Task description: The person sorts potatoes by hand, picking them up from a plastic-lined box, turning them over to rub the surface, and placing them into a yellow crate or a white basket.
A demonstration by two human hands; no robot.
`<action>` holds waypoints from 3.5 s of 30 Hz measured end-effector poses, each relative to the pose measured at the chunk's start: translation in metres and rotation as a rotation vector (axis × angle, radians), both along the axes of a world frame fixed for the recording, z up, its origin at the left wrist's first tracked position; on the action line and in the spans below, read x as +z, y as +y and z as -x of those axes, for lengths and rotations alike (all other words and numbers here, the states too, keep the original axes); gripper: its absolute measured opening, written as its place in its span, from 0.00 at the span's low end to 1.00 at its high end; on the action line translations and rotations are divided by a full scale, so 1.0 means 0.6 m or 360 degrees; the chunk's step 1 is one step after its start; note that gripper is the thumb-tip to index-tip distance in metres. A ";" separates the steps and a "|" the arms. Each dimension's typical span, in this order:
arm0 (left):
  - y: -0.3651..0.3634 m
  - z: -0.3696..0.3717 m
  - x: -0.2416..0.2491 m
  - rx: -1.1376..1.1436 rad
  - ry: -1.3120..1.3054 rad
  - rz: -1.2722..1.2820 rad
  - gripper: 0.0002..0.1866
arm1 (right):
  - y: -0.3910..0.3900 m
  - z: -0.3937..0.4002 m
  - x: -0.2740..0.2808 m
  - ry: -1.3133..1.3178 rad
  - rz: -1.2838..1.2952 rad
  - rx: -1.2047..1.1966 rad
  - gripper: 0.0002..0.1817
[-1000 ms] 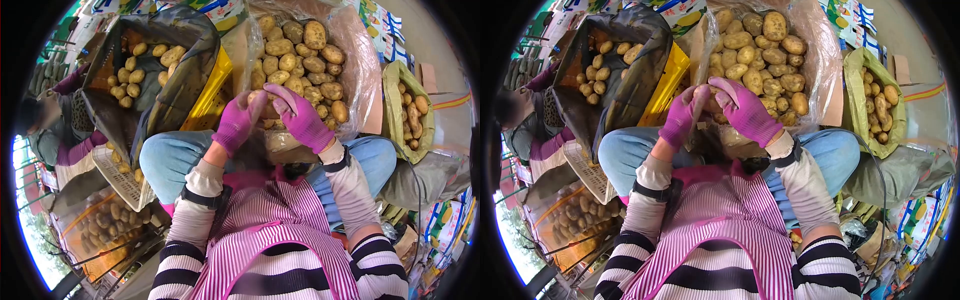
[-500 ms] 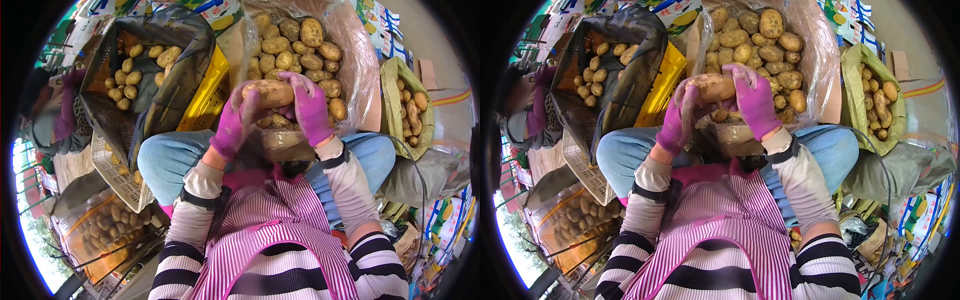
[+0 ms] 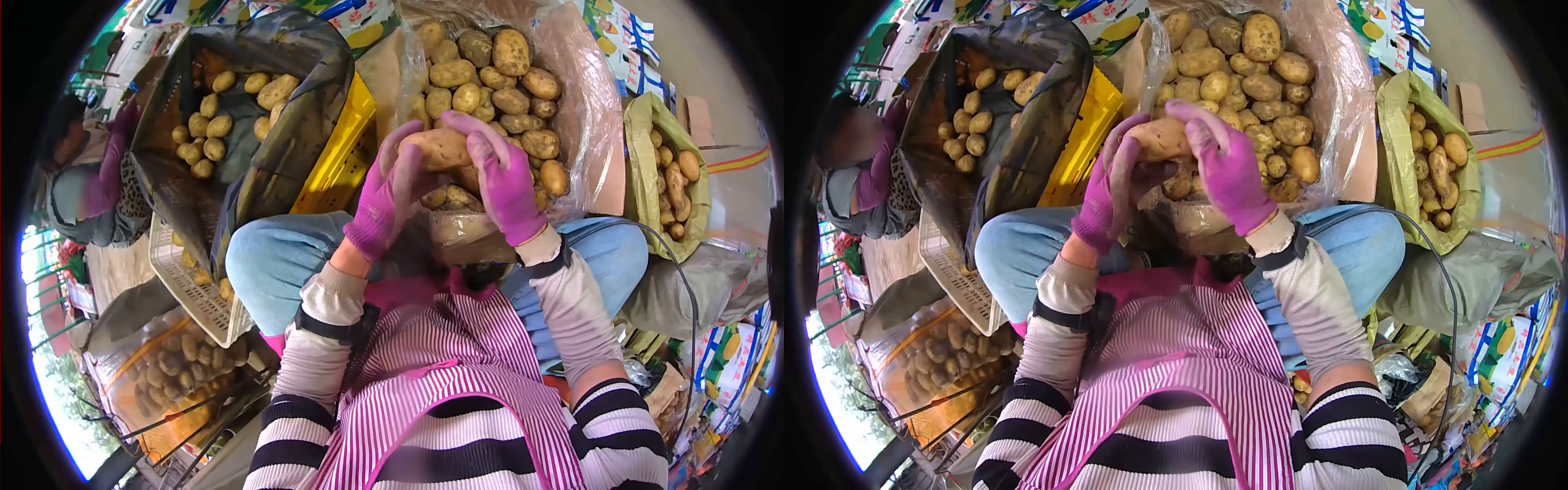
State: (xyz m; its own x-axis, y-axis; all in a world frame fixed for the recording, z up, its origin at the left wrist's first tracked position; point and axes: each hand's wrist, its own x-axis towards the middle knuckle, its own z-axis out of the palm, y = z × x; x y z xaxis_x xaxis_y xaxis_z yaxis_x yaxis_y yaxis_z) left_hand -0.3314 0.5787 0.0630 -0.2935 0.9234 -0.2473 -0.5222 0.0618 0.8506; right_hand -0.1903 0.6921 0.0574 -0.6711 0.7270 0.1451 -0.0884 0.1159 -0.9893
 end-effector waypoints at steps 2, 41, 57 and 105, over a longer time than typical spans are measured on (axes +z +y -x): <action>0.001 -0.010 -0.002 -0.0007 -0.0006 -0.0163 0.32 | 0.001 0.012 -0.006 -0.0045 -0.0487 -0.0205 0.21; 0.017 0.026 0.049 -0.0050 0.2019 0.0444 0.25 | 0.016 -0.134 0.150 0.0451 0.0381 -0.0553 0.15; 0.093 -0.043 -0.170 -0.0744 0.2449 0.0913 0.44 | 0.025 -0.110 0.071 0.0183 0.0480 -0.0350 0.12; -0.166 -0.083 0.067 0.0004 0.0093 -0.0421 0.33 | -0.199 -0.087 0.143 -0.0113 -0.1099 -0.0358 0.44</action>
